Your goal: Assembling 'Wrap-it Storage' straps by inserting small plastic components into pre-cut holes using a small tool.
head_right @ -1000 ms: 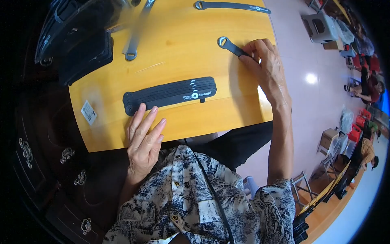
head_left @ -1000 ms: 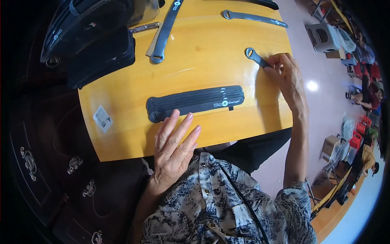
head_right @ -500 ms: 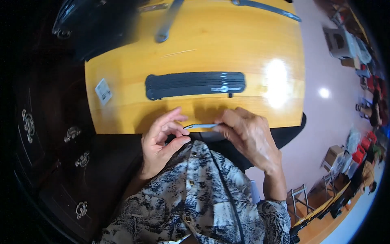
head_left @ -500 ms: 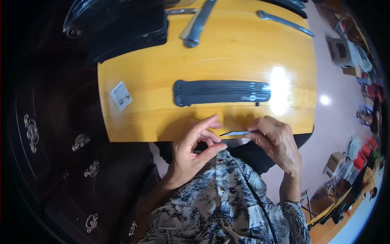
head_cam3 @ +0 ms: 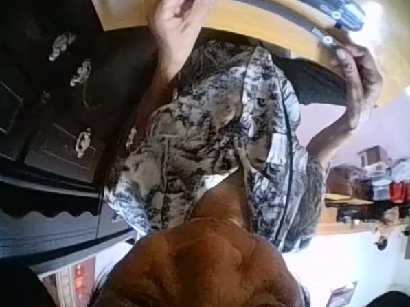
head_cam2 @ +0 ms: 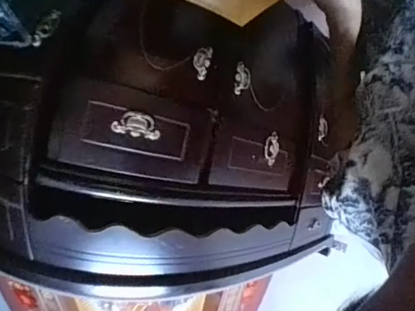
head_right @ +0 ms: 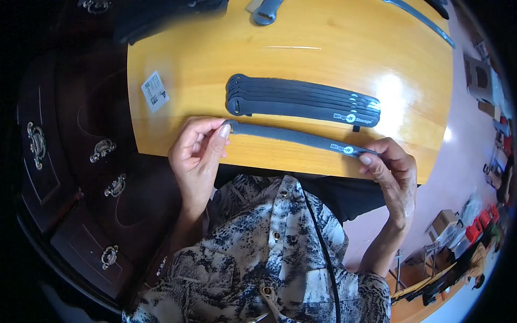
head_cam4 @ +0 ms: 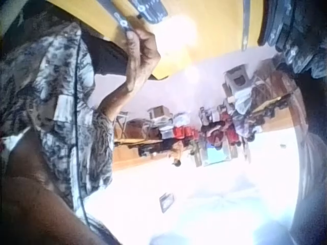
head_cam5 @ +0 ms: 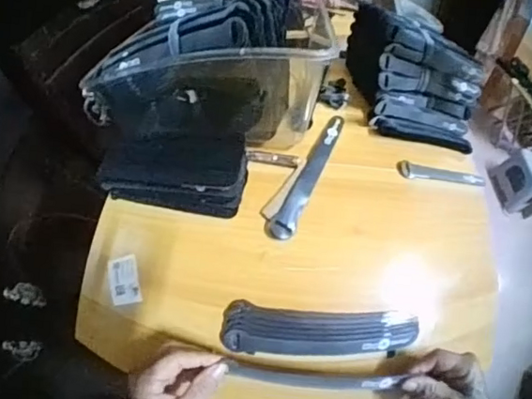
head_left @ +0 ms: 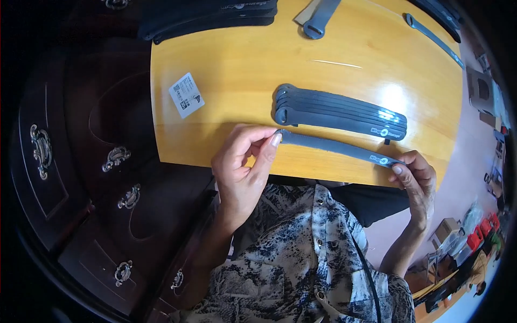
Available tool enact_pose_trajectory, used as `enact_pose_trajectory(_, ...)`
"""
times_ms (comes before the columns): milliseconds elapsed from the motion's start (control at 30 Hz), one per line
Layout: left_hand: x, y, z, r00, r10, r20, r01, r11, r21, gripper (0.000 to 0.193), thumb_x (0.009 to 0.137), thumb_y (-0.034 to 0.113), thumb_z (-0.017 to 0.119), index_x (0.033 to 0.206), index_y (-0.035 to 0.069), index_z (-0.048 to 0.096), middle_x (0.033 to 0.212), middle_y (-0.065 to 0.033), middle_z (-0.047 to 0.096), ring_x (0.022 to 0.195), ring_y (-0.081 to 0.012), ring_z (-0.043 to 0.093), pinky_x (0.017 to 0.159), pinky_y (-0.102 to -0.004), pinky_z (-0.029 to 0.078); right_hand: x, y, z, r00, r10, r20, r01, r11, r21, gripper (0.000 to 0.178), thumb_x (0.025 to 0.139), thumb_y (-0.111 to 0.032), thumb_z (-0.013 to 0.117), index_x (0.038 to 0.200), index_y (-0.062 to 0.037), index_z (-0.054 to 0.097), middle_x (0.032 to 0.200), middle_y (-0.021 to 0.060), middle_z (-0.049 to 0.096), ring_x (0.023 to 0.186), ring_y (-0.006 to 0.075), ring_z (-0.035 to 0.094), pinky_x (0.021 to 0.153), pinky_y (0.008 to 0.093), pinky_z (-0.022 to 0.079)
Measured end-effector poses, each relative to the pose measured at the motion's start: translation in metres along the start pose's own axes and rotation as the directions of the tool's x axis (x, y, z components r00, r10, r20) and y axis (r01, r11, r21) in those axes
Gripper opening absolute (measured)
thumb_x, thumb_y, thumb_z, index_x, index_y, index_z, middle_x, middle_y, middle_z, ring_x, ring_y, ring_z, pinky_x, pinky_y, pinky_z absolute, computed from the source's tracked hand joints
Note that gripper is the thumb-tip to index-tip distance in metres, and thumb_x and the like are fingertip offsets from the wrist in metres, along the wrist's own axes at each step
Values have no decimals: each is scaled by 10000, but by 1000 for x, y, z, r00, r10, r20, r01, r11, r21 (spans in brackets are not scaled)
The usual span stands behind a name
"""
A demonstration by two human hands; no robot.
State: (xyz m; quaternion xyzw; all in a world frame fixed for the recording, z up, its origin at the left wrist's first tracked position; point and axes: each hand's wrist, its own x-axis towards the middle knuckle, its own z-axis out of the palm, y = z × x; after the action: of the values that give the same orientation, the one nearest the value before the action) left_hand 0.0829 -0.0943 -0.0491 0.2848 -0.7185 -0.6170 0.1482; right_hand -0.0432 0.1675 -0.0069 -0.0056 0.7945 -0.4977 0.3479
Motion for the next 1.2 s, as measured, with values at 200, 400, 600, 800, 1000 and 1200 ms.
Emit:
enact_pose_trajectory(200,3,-2,5,986,159,-52,-150,977,150,143,805,-43,682,936,-7,640,798,-45,607,627,-58,539,538,-192,438,-3,7,0,996,-10,-85,15,999,50,185,899,-235,635,937,-54,626,713,-14,626,607,28,513,523,173,361)
enact_pose_trajectory(400,4,-1,9,988,111,-108,-99,989,109,149,798,-30,700,928,-3,634,762,-39,606,605,-44,533,530,-188,434,-1,5,-4,987,-47,-152,53,998,34,168,877,-225,665,878,-65,613,669,-9,610,562,30,494,501,173,351)
enact_pose_trajectory(600,6,1,10,990,109,-89,-99,989,105,143,798,-28,701,915,-2,623,746,-41,605,600,-42,537,516,-188,435,0,5,-5,982,-46,-182,55,997,48,164,870,-210,672,852,-62,603,650,-8,592,550,32,477,494,171,341)
enact_pose_trajectory(800,6,5,9,992,102,-80,-86,979,182,138,793,-30,703,892,8,614,721,-34,595,589,-48,542,508,-191,438,-1,7,-4,983,-20,-182,31,998,61,157,872,-204,669,854,-62,604,647,-11,587,541,29,469,483,168,338)
enact_pose_trajectory(1000,6,4,10,988,122,-90,-103,976,193,143,791,-32,703,883,11,602,711,-30,583,581,-47,535,509,-194,441,0,7,-3,981,-21,-193,33,998,56,148,879,-201,663,852,-65,613,639,-18,586,533,16,466,471,160,329)
enact_pose_trajectory(1200,6,5,12,994,74,-86,-56,980,191,145,789,-30,702,876,14,594,706,-34,578,576,-47,524,514,-201,446,1,7,-2,977,-19,-211,25,999,26,145,881,-203,662,852,-68,619,639,-22,591,536,16,484,474,152,338)
